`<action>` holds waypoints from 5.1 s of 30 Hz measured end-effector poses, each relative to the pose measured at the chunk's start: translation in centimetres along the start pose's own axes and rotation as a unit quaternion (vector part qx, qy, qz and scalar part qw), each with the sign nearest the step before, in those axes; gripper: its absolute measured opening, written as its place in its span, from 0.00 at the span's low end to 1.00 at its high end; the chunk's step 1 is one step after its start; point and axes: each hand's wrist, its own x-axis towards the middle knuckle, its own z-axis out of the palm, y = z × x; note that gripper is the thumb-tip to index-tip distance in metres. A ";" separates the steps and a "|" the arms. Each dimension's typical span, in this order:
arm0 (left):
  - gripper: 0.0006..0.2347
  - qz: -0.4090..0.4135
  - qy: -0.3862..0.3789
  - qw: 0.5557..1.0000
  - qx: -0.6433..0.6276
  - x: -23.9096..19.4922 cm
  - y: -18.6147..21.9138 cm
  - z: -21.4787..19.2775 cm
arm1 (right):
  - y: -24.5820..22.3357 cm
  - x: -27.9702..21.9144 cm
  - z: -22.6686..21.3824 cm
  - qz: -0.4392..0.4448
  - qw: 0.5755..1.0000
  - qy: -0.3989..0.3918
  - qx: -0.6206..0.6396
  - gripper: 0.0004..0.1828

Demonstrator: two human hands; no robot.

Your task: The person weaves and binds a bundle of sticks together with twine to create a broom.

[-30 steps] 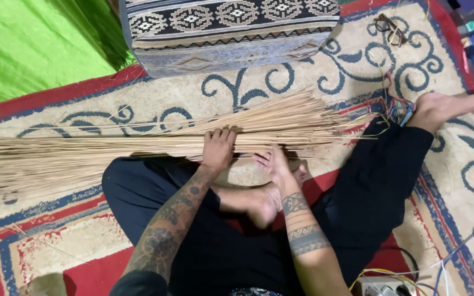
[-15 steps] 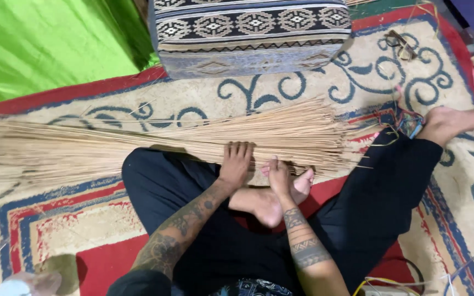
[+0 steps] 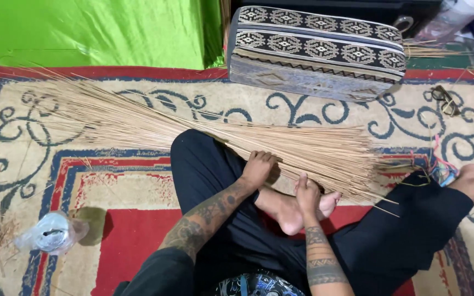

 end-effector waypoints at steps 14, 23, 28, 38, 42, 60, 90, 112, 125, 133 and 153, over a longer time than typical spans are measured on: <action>0.05 -0.092 0.031 0.989 -0.111 0.5 -1.6 -3.1 | -0.5 0.2 0.0 0.022 0.993 0.075 0.085 0.26; 0.03 -0.075 0.028 0.990 -0.120 -0.2 -1.1 -2.8 | 2.7 1.2 1.1 0.002 0.962 0.028 0.271 0.12; 0.03 -0.053 0.001 0.991 -0.125 -1.2 -0.6 -1.1 | 2.3 0.9 0.4 0.052 0.927 0.027 0.370 0.13; 0.05 -0.129 0.047 0.987 -0.087 -0.3 -0.2 -7.8 | 3.4 0.4 -5.9 0.100 0.850 0.125 0.502 0.15; 0.10 -0.255 0.153 0.934 -0.200 1.8 3.4 -19.6 | 4.5 -0.4 -7.8 0.110 0.841 0.104 0.520 0.11; 0.11 -0.435 0.241 0.613 -0.614 -1.1 -1.2 -8.3 | 4.6 -0.2 -5.1 0.194 0.832 0.040 0.519 0.07; 0.15 -0.430 0.245 0.635 -0.593 -1.2 -3.3 -16.6 | -2.8 -4.3 -5.8 -0.090 0.921 0.051 0.375 0.21; 0.02 -0.444 0.212 0.244 -0.835 -2.8 1.9 -19.0 | -3.6 -9.6 -7.5 -0.019 0.827 -0.047 0.559 0.10; 0.13 -0.286 0.198 0.423 -0.836 9.3 5.4 -29.8 | -21.8 -10.1 -15.7 -0.096 0.814 0.011 0.572 0.15; 0.06 -0.398 0.253 0.388 -0.792 5.4 7.3 -24.9 | -20.6 -14.1 -9.8 -0.065 0.798 0.075 0.594 0.14; 0.06 -0.451 0.324 0.398 -0.730 4.5 2.5 -23.8 | -16.0 -11.5 -11.2 -0.062 0.784 0.076 0.614 0.13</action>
